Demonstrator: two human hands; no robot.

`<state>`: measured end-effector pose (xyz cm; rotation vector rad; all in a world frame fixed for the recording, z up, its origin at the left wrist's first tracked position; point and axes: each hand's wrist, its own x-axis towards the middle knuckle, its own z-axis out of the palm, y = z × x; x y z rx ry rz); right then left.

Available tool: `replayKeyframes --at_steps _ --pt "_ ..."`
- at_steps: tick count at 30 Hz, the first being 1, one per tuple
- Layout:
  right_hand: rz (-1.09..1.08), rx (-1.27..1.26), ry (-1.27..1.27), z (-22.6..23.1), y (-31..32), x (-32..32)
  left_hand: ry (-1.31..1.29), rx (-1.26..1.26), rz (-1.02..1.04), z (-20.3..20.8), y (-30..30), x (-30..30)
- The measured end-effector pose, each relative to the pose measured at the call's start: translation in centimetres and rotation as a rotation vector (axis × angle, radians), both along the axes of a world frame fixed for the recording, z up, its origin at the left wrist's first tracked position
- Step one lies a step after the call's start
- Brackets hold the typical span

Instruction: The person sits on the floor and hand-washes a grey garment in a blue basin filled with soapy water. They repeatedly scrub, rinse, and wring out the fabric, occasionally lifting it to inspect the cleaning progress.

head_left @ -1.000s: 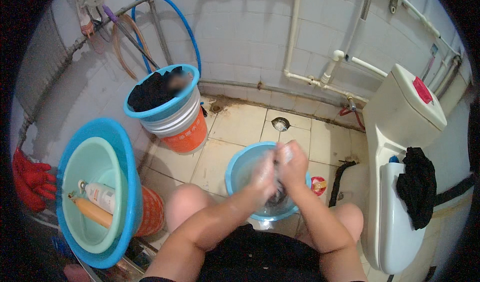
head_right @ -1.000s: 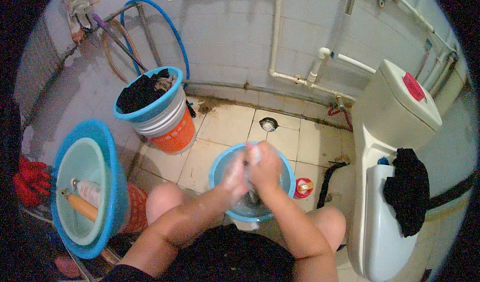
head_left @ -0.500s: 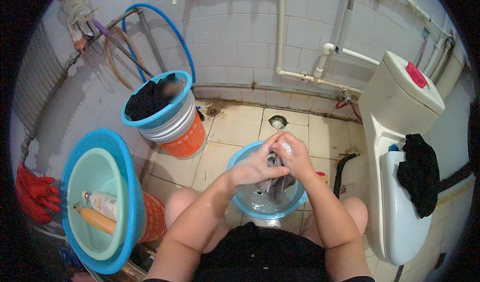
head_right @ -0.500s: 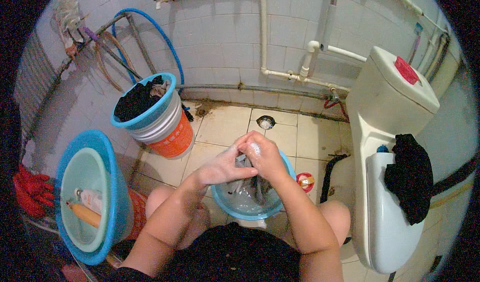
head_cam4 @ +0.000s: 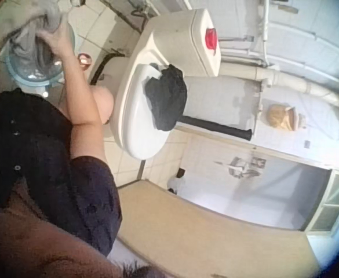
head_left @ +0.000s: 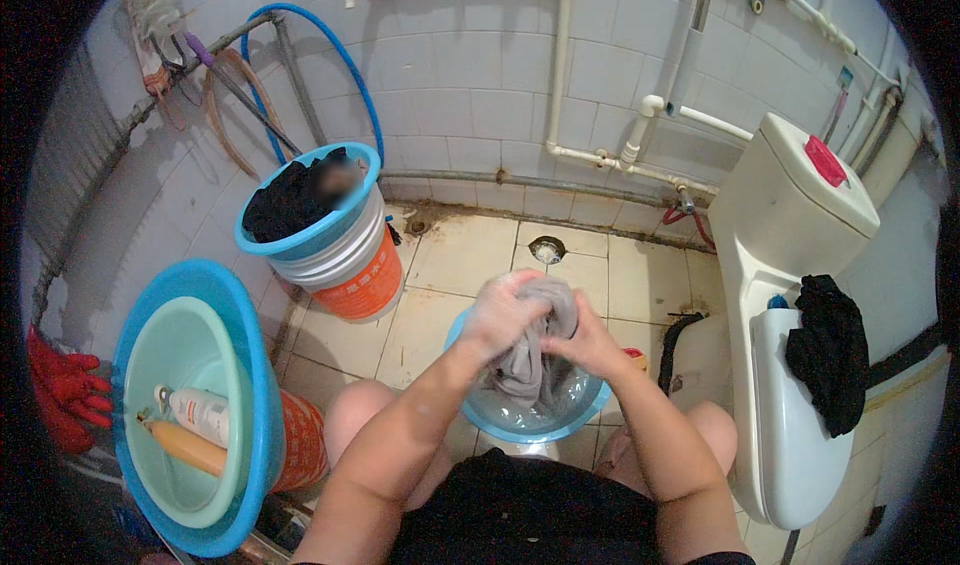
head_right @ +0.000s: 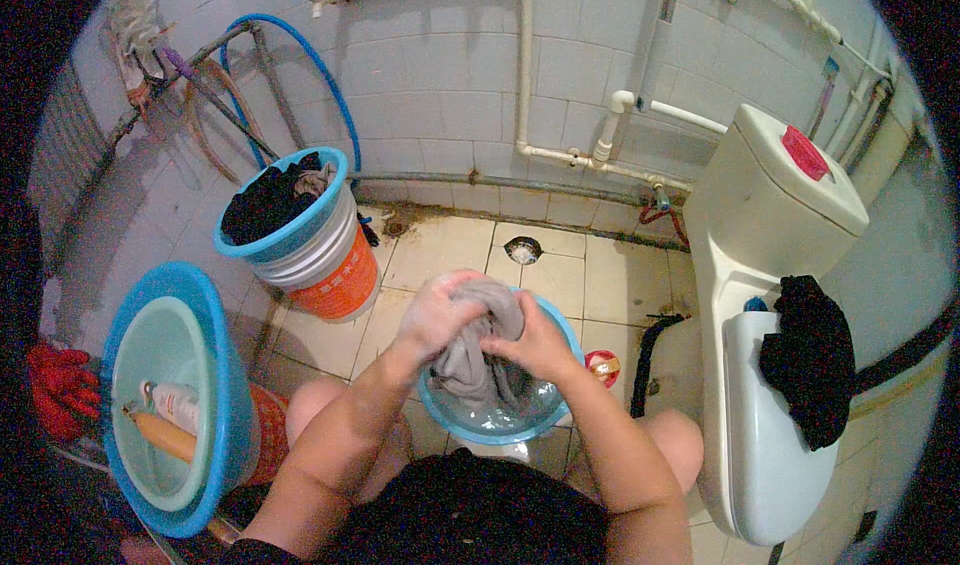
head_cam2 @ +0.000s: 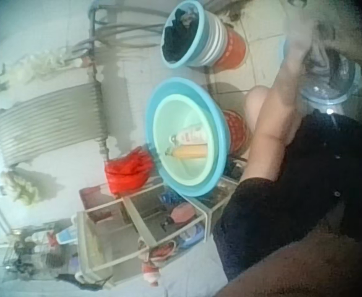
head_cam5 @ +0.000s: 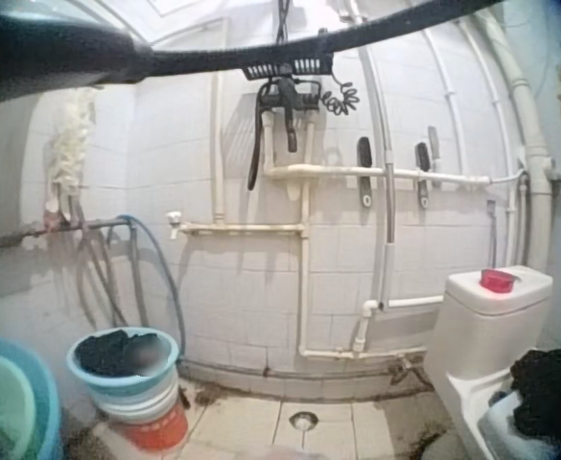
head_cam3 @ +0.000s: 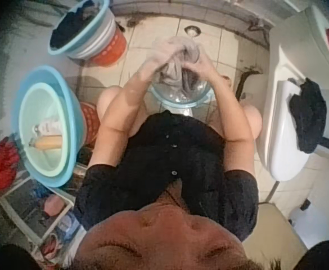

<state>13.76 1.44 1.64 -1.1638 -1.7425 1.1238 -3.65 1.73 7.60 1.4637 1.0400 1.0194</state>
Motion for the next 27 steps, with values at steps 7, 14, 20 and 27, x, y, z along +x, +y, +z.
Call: replayKeyframes --at_steps 7,14,20,27 --pt "0.172 -0.377 -0.259 -6.9 0.2 2.0 -0.971 -0.204 0.204 3.3 0.7 -4.8" --pt "-0.034 -0.557 1.116 -0.5 1.0 2.4 -1.257 -0.397 -0.189 0.3 1.3 -7.3" --pt "0.091 -0.346 1.128 5.5 -0.5 -1.4 -0.975 -0.527 0.139 -2.3 -1.4 -0.8" --pt "0.059 0.769 -0.141 5.6 -3.6 -5.7 -1.453 -0.576 -0.619 -3.0 0.3 0.0"
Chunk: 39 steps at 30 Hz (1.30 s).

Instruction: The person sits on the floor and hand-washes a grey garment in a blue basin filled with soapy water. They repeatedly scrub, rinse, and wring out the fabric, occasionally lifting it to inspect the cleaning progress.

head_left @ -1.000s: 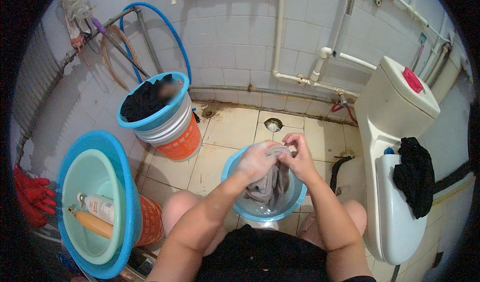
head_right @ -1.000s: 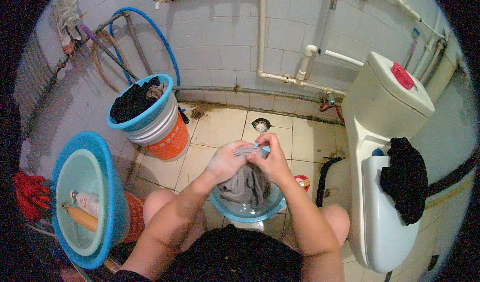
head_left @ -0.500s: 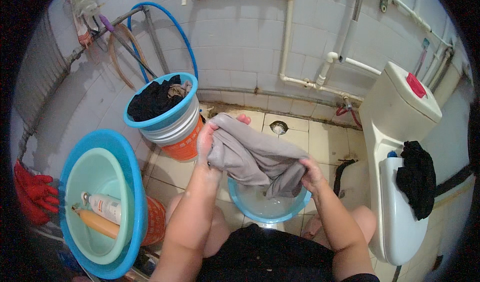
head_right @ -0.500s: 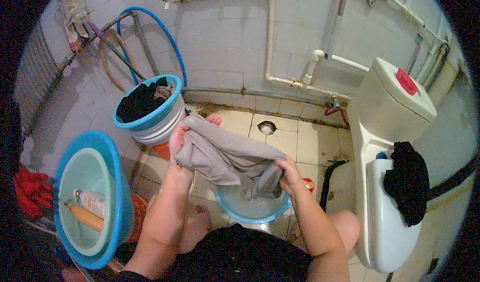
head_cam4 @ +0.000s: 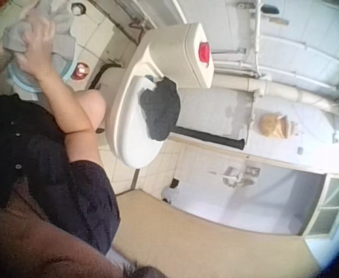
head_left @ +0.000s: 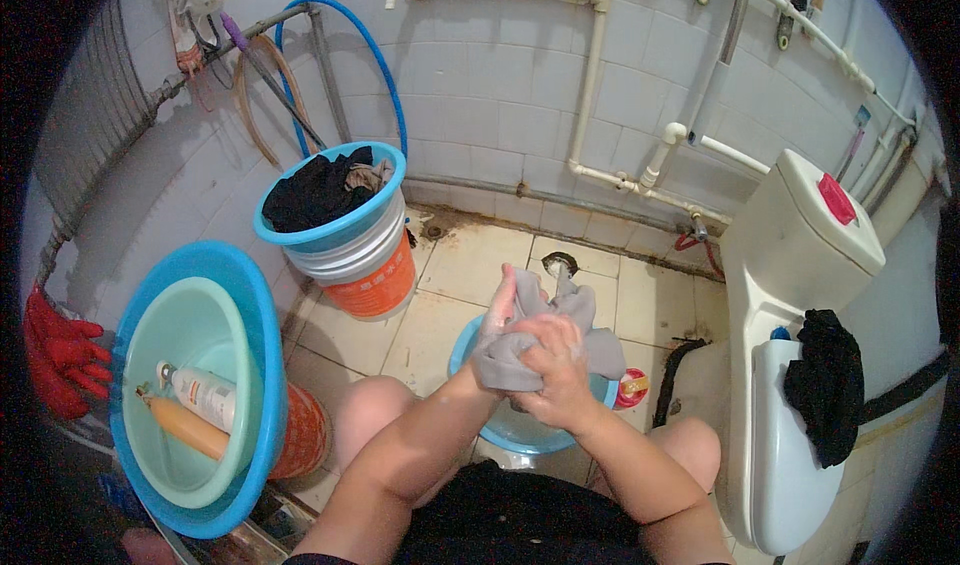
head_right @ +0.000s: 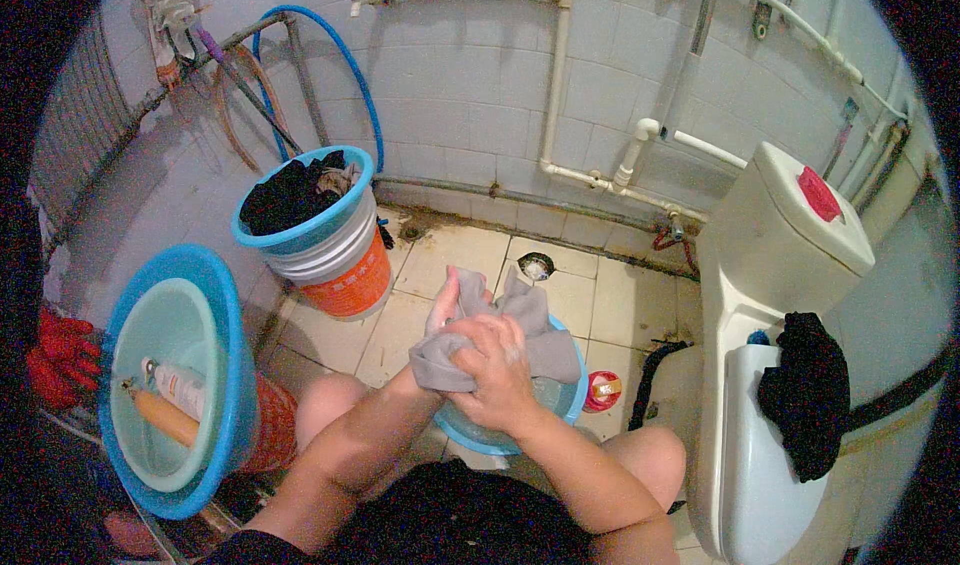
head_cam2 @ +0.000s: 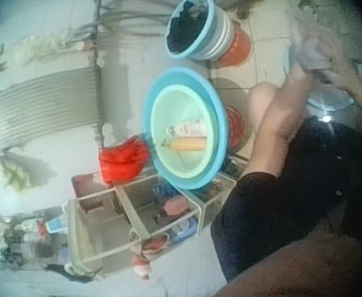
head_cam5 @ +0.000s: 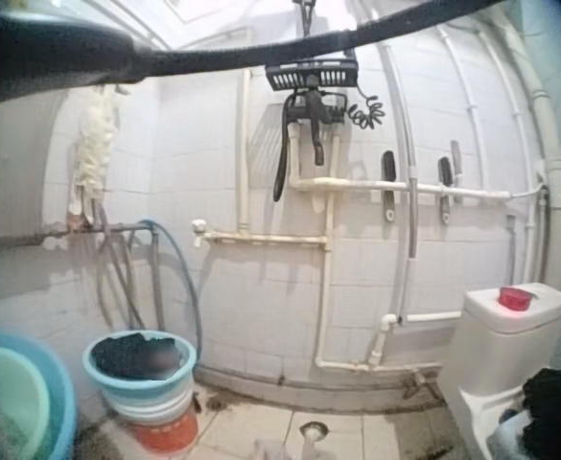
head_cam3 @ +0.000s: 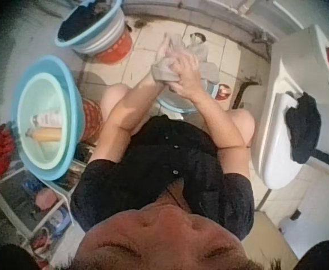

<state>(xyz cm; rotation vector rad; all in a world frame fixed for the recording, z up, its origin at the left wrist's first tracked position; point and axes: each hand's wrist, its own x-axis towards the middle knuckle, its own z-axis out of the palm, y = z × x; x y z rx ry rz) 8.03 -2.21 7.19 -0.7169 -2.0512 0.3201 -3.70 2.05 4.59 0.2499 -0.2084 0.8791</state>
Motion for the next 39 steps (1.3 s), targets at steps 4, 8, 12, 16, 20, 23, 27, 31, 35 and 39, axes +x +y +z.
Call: replayKeyframes --at_steps 4,8,12,16,20,23,27,31,35,39 --pt "-0.199 -0.391 0.271 -1.5 3.4 1.9 0.365 -0.366 0.112 1.8 -1.8 2.1" --pt "-0.358 -0.74 0.734 -4.3 4.8 1.6 0.595 -0.39 0.27 0.8 -1.1 3.0" --pt "-0.286 -0.185 0.068 1.8 -0.8 -0.5 0.574 -0.046 0.424 2.5 -2.3 1.3" --pt "-0.311 -0.494 0.609 -2.0 0.6 -1.1 0.805 -0.288 0.61 1.5 -2.1 2.5" --pt "-0.321 -0.594 0.714 -3.6 2.6 -0.2 1.055 -0.134 0.782 1.5 -2.6 3.4" --pt "-0.267 -0.372 0.551 -1.9 -0.6 -1.9 0.824 -0.137 0.586 1.6 -1.1 1.0" --pt "-0.315 -0.539 0.311 -2.2 0.6 -0.9 0.82 -0.093 0.794 0.8 -3.4 2.7" --pt "-0.446 -0.547 0.585 -4.0 3.4 0.5 0.751 -0.003 0.531 -0.9 -2.9 2.4" --pt "-0.341 0.06 0.118 -0.9 -1.3 -1.4 0.334 -0.346 0.218 -1.3 -0.7 1.0" --pt "-0.406 -0.529 0.495 -3.6 3.7 0.2 0.374 -0.257 0.371 -5.5 -0.3 1.2"
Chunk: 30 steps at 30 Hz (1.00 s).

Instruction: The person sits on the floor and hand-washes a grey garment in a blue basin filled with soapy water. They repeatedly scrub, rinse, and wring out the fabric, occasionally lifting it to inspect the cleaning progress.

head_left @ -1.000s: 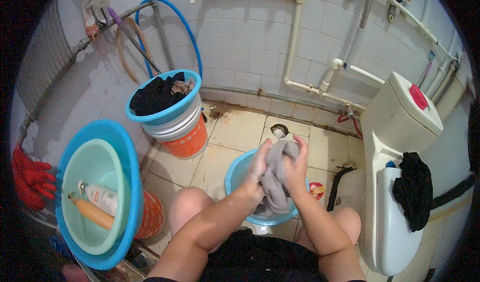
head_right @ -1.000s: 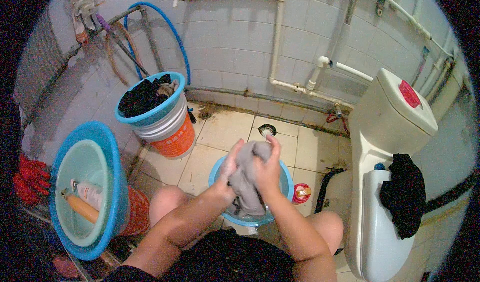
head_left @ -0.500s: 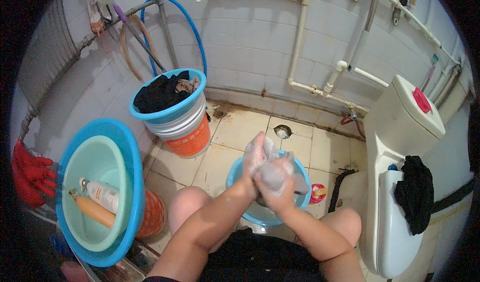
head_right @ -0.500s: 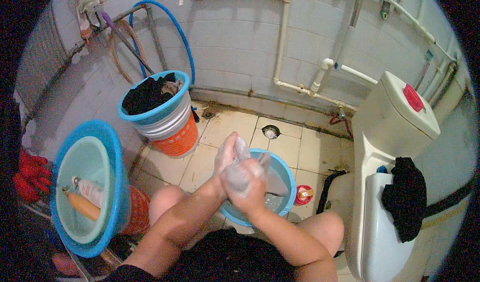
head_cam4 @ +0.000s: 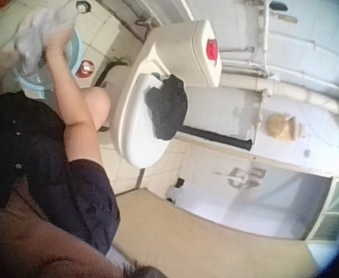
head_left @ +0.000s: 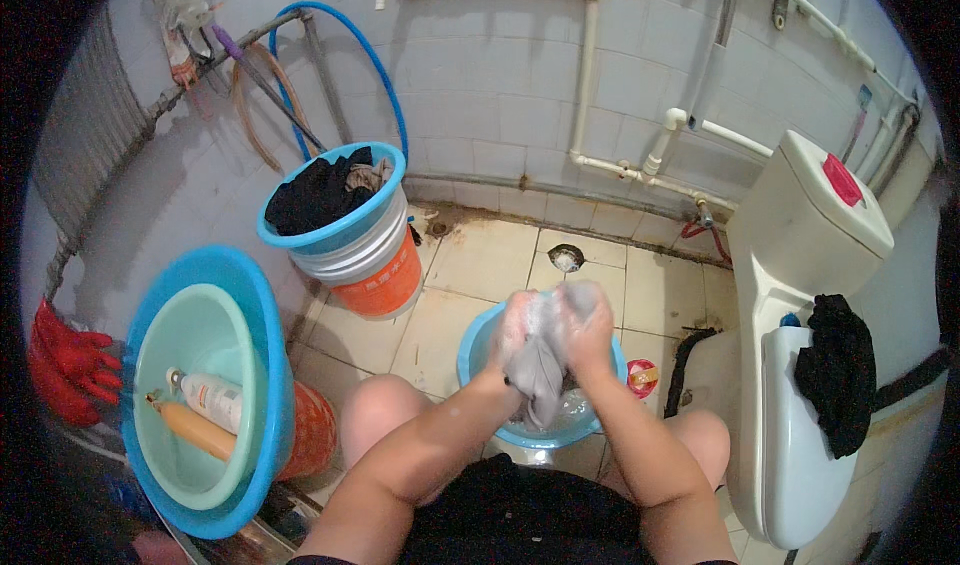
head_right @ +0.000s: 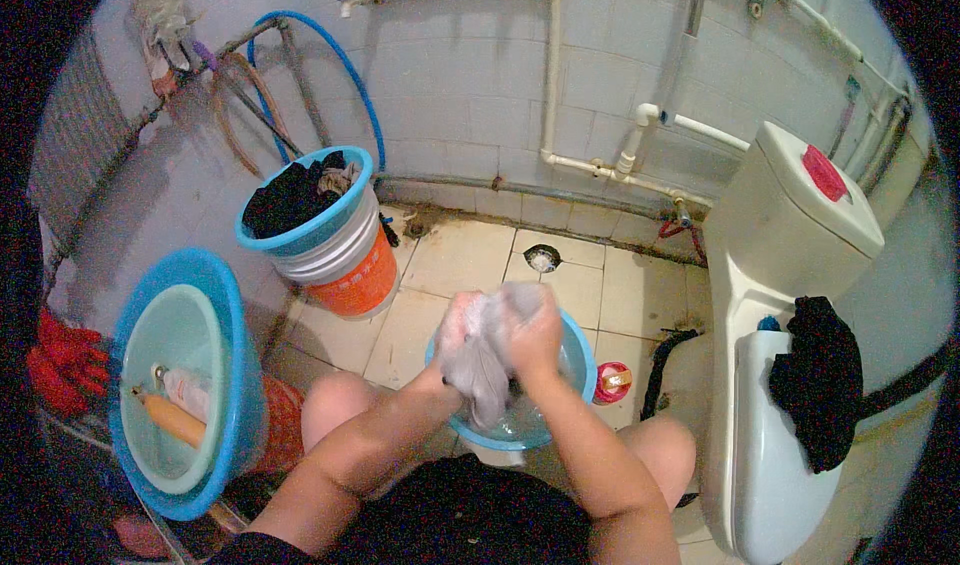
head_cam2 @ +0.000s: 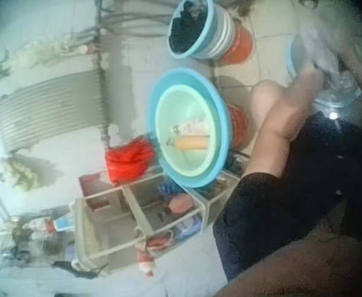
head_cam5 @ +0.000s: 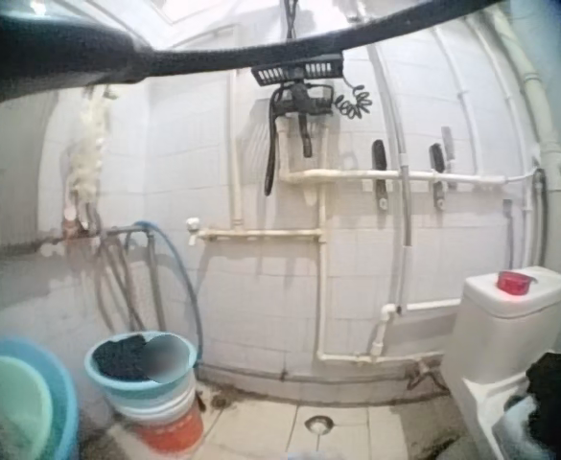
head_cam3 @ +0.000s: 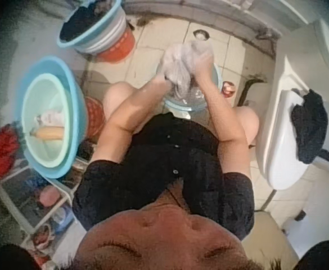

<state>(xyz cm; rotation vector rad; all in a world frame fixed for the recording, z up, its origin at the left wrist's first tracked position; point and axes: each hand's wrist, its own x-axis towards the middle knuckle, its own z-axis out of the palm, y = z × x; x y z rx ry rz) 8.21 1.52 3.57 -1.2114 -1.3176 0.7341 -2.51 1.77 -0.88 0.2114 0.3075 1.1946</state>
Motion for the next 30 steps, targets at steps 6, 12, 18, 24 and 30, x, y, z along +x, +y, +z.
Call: replayKeyframes --at_steps 6,12,18,24,30 --pt "0.01 -0.186 0.654 2.0 3.1 5.0 0.266 -0.056 -0.184 7.8 -0.8 -0.6" --pt "0.181 -0.2 1.003 6.5 1.4 5.5 1.031 0.403 -0.035 7.3 -1.2 1.2" --pt "0.105 -0.125 0.661 6.0 1.5 5.5 1.457 0.698 -0.265 7.4 0.0 0.6" --pt "0.149 0.004 0.194 2.8 2.6 7.7 0.991 0.558 -0.057 10.0 0.0 -1.4" --pt "0.048 0.16 0.014 4.4 0.2 3.9 0.274 0.226 0.029 10.2 0.0 -1.8"
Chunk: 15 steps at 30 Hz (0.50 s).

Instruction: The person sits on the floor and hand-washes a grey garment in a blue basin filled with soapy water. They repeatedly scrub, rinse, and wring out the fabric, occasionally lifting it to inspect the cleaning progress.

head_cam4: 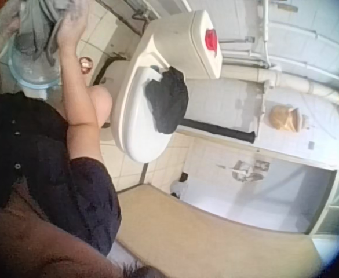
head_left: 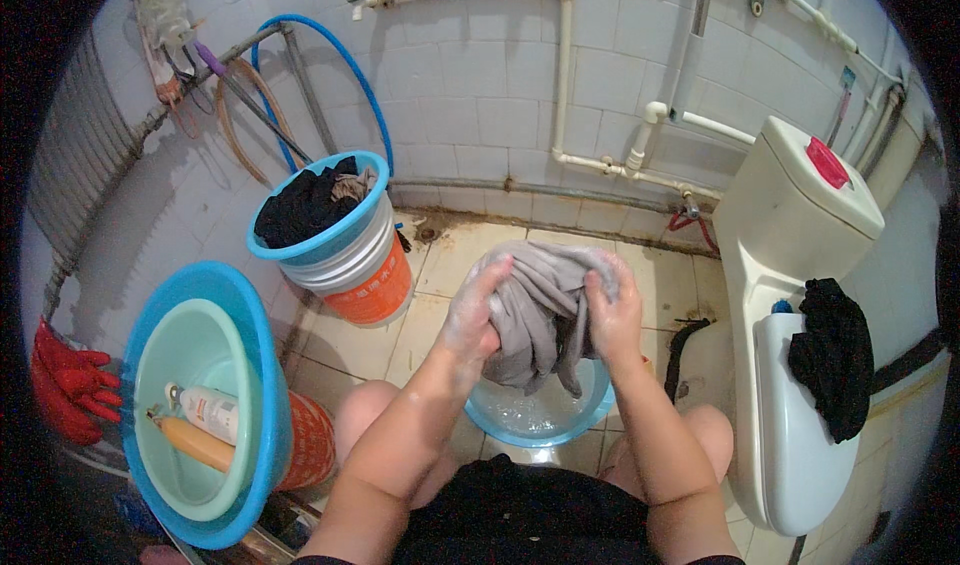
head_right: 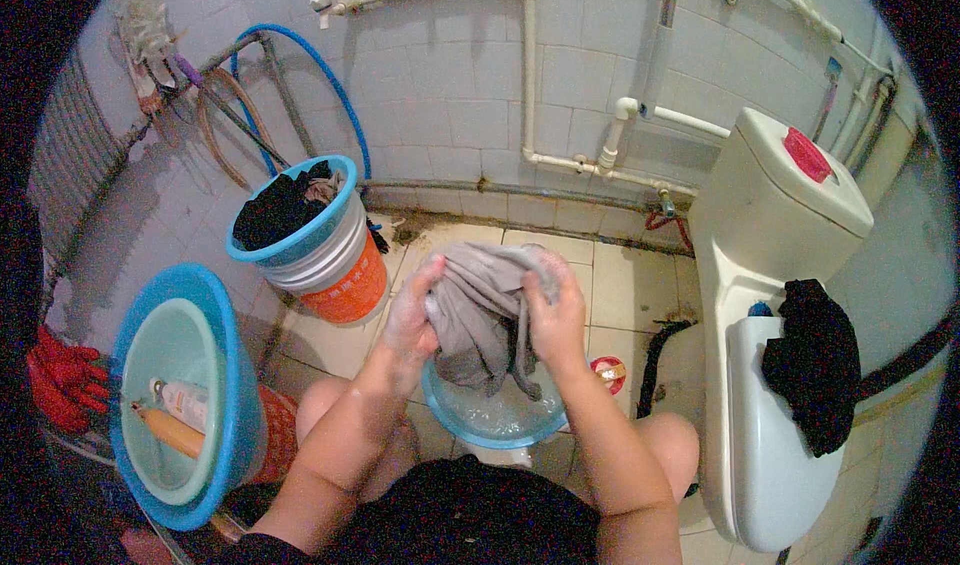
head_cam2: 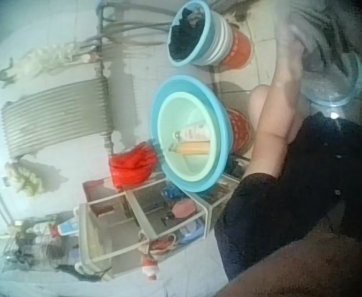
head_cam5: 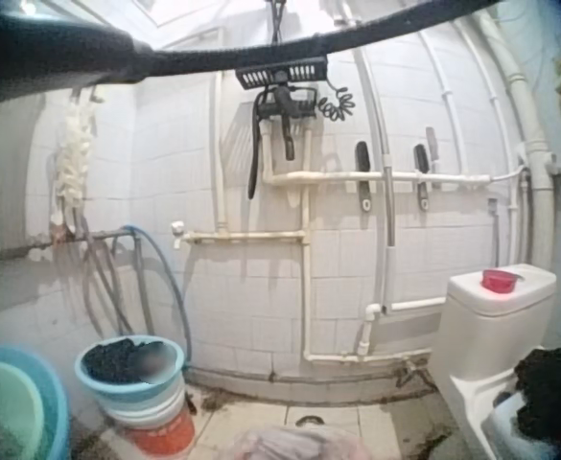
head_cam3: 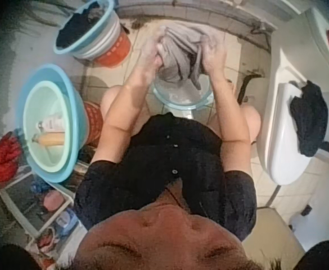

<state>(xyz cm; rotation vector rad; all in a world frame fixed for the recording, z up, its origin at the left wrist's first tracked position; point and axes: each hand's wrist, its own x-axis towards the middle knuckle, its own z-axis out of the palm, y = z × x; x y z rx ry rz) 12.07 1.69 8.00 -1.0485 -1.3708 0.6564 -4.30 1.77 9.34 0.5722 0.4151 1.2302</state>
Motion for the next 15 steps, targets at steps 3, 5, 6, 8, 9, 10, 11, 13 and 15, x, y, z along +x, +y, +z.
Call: replayKeyframes --at_steps 3,5,6,8,9,10,11,13,15 --pt "0.048 0.385 -0.265 -0.1 -2.2 -2.3 -0.164 -0.089 -0.022 -0.2 0.8 0.8" --pt "0.053 0.447 -0.481 -0.7 -3.7 -4.3 -0.099 0.008 -0.042 -1.3 0.3 0.9" --pt "0.062 0.411 -0.545 -0.9 -3.8 -4.5 -0.081 -0.08 0.014 -2.6 0.1 0.8" --pt "0.072 0.333 -0.677 -2.0 -3.5 -4.2 -0.049 -0.261 0.117 -5.9 0.7 1.3" --pt "-0.029 0.423 -0.633 -3.1 -1.7 -3.9 -0.083 -0.264 0.197 -6.1 1.0 2.1" --pt "-0.038 0.313 -0.508 -3.8 -0.6 -3.1 -0.061 -0.218 0.181 -6.0 0.8 2.4" --pt "-0.045 0.207 -0.381 -3.7 0.6 -2.4 -0.039 -0.168 0.167 -5.3 0.6 2.6" --pt "0.027 0.033 -0.151 -4.3 1.5 -1.0 0.03 -0.122 0.199 -4.5 0.4 3.2" --pt "0.197 -0.084 0.052 -4.6 1.8 -0.3 -0.074 -0.143 0.177 -5.2 1.3 2.1"
